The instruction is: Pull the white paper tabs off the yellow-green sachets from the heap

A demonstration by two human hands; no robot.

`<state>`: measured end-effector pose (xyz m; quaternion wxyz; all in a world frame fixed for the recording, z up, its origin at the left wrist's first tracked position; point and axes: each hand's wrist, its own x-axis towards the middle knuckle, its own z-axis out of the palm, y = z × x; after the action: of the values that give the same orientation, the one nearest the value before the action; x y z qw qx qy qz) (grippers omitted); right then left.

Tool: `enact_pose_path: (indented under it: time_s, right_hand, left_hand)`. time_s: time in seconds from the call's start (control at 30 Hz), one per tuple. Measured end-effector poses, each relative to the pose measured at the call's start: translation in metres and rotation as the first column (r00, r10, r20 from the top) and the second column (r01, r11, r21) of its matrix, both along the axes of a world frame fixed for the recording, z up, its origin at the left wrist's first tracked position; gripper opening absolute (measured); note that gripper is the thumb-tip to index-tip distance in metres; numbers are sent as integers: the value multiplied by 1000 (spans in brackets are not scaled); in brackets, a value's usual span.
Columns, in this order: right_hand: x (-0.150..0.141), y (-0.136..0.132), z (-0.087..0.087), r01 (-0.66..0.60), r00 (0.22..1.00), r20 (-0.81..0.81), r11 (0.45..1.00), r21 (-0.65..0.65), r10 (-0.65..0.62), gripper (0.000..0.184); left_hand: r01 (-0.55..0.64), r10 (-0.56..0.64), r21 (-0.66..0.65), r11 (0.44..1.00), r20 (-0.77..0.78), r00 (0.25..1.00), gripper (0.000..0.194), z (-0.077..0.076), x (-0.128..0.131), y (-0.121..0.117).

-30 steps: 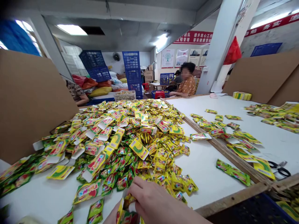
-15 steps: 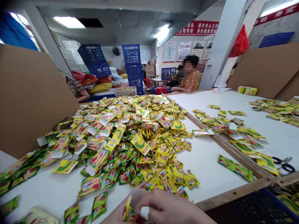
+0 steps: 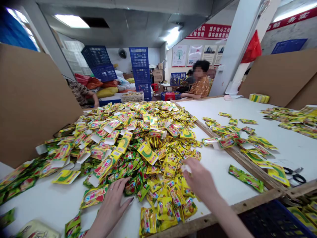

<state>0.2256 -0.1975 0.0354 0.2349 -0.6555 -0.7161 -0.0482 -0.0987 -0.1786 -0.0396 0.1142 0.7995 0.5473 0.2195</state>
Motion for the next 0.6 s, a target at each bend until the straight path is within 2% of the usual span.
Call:
enact_pose_path:
  time_s: [0.07, 0.1, 0.17, 0.27, 0.37, 0.5, 0.6]
  right_hand:
    - [-43, 4, -16, -255, 967, -24, 953, -163, 255, 37]
    - [-62, 6, -24, -328, 944, -38, 918, -225, 328, 44]
    - [-86, 10, -36, -393, 918, -71, 871, -295, 390, 50]
    - [-92, 15, -47, -404, 915, -132, 869, -286, 382, 41]
    - [-82, 16, -52, -391, 915, -205, 891, -230, 348, 33]
    - [-66, 12, -54, -347, 883, -385, 926, -150, 269, 27]
    - [-59, 9, -60, -289, 794, -584, 950, -118, 169, 19]
  left_hand:
    - [0, 2, 47, 999, -42, 999, 51, -1, 1, 1]
    - [1, 2, 59, 998, -44, 999, 50, 1, 2, -1]
    - [12, -11, 54, 998, -22, 1000, 45, 7, 6, -9]
    - [83, -83, 11, 996, -25, 996, 45, 13, 16, -20]
    - [125, -120, 53, 991, -90, 989, 43, 9, 29, -19]
    - [70, -66, 118, 990, -41, 997, 29, 6, 35, -5]
    - [25, -30, 68, 997, 77, 997, 29, 12, 31, 1]
